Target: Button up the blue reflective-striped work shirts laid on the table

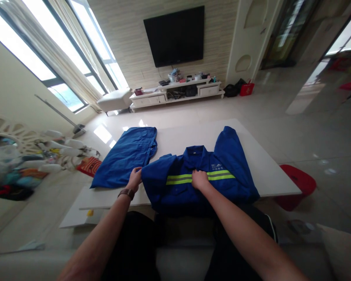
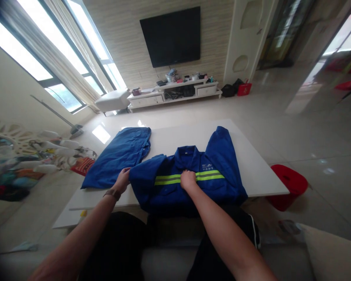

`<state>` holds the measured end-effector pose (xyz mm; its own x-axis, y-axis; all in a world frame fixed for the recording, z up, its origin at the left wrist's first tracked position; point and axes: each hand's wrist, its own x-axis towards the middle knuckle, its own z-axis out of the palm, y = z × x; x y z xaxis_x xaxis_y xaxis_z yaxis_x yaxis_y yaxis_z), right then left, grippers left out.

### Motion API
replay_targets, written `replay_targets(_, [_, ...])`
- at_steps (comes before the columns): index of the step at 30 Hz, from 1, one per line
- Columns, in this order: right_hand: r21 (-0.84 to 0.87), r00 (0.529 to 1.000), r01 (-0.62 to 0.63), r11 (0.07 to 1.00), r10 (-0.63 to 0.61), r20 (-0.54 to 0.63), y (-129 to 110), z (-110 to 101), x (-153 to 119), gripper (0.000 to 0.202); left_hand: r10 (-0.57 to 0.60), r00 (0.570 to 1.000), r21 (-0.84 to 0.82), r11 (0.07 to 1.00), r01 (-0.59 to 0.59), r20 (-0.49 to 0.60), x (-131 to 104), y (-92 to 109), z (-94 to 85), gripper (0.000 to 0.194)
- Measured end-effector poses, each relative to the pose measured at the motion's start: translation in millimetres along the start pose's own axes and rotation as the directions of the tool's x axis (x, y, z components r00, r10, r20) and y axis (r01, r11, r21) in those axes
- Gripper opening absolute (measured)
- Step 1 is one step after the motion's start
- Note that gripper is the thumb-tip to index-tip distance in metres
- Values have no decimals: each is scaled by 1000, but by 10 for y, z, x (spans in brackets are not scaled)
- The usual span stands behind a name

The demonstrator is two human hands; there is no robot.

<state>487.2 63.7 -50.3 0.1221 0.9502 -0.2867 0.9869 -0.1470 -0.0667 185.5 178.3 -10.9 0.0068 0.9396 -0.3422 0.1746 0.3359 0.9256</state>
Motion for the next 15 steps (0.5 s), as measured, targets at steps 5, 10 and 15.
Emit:
replay_targets(5, [-10, 1000, 9, 1000, -9, -19, 29, 20, -30, 45, -8, 990, -49, 999, 15, 141, 124, 234, 306, 43])
replay_targets(10, [-17, 1000, 12, 1000, -13, -5, -18, 19, 25, 43, -19, 993, -7, 1000, 20, 118, 216, 358, 655, 40])
replay_targets(15, [-12, 1000, 20, 1000, -20, -7, -29, 16, 59, 40, -140, 988, -46, 989, 143, 63, 353, 368, 883, 29])
